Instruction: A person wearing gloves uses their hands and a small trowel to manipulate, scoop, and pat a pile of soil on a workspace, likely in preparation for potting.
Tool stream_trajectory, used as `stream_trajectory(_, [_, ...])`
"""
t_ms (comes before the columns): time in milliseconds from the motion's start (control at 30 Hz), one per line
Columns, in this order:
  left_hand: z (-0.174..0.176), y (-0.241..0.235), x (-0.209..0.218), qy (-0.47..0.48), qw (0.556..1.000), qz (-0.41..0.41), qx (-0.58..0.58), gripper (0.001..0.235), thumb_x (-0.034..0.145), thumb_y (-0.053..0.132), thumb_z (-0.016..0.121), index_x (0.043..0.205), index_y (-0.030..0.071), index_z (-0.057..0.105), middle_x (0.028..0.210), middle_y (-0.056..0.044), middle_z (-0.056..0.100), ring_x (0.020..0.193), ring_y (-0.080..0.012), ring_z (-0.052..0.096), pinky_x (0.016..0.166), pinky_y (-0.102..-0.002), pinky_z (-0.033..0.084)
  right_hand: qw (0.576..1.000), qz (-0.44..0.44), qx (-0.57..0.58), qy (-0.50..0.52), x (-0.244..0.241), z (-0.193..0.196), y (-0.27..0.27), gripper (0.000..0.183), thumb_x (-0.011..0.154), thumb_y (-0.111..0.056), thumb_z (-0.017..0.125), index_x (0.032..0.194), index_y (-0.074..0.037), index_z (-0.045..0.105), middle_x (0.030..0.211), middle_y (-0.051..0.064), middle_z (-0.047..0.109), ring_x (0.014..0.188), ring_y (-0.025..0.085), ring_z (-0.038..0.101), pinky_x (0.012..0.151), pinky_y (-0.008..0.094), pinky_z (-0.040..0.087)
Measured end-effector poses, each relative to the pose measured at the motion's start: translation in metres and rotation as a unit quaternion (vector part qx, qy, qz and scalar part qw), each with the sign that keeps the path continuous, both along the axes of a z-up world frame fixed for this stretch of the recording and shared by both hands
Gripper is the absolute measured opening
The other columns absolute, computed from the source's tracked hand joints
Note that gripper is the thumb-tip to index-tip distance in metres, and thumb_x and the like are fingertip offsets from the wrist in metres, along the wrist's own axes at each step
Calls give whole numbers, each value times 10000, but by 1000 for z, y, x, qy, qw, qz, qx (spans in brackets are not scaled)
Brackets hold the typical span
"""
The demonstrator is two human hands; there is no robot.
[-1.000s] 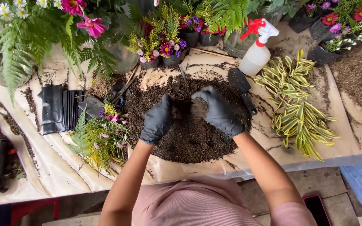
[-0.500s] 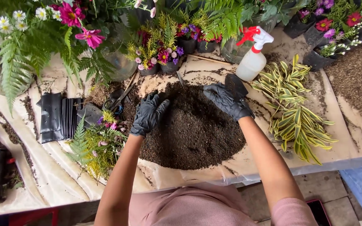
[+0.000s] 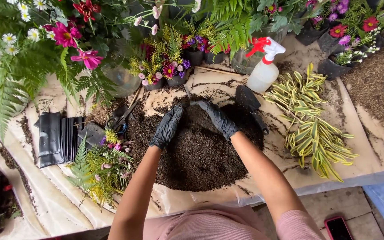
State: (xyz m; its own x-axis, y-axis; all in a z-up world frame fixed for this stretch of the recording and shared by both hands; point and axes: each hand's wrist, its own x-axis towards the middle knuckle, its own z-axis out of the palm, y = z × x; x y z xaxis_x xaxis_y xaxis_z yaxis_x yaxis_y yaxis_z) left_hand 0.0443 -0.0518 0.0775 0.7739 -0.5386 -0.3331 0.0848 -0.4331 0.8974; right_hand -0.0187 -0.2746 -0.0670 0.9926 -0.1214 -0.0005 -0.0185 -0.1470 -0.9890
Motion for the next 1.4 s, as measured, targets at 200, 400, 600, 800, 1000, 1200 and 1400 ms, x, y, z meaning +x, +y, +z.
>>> stream_trajectory(200, [-4, 37, -33, -202, 965, -141, -92, 603, 964, 409, 651, 1493, 158, 507, 1464, -196, 553, 1326, -460, 495, 1122, -577, 378, 972, 24, -229, -54, -40, 36, 50, 770, 786, -614, 729, 1447, -255, 570, 1441, 50, 544, 1397, 306, 444, 1183, 486, 304])
stream_trajectory(400, [-126, 69, -55, -539, 765, -204, 287, 1127, 717, 1069, 220, 1626, 416, 80, 1658, -138, 142, 1467, -470, 142, 1129, -727, 69, 813, -13, -578, -73, -101, 32, 71, 967, 770, -894, 530, 1582, -433, 275, 1667, 146, 200, 1478, 454, 276, 1156, 738, 242])
stream_trajectory(600, [-107, 45, -75, -495, 769, -118, 387, 813, 850, 766, 541, 1518, 357, 323, 1450, -174, 461, 1236, -434, 479, 1061, -566, 317, 854, -38, -486, 183, -101, 12, 68, 1064, 586, -578, 889, 1502, -602, 348, 1572, 151, 319, 1312, 671, 386, 1081, 703, 287])
stream_trajectory(800, [-88, 36, -35, -505, 794, -118, 319, 609, 563, 544, 899, 1025, 267, 616, 987, -40, 663, 809, -307, 633, 652, -423, 525, 854, -107, -499, 98, -82, -73, 30, 873, 529, -442, 950, 1322, -399, 589, 1303, 141, 529, 1157, 432, 607, 912, 517, 565])
stream_trajectory(1000, [-158, 36, -19, -479, 861, -6, 171, 448, 996, 512, 582, 782, 123, 641, 673, -141, 622, 622, -387, 675, 507, -444, 554, 893, -113, -427, 89, -70, -69, 14, 711, 550, -338, 929, 1191, -429, 633, 1232, 49, 629, 1176, 334, 650, 934, 456, 561])
stream_trajectory(1200, [-86, 55, -32, -490, 852, -80, 166, 273, 935, 427, 685, 1028, 171, 671, 809, -116, 701, 753, -368, 703, 594, -507, 607, 934, -80, -320, 137, -69, 75, 39, 564, 691, -311, 864, 1184, -449, 627, 1256, -32, 641, 1168, 280, 663, 965, 447, 555])
stream_trajectory(1400, [-91, 49, -32, -470, 872, -47, 130, 334, 971, 462, 601, 1185, 206, 620, 1043, -105, 641, 968, -356, 628, 782, -513, 525, 989, 27, -134, 58, -53, 164, 66, 559, 788, -184, 834, 1290, -179, 589, 1259, 205, 525, 1200, 403, 531, 1032, 544, 485])
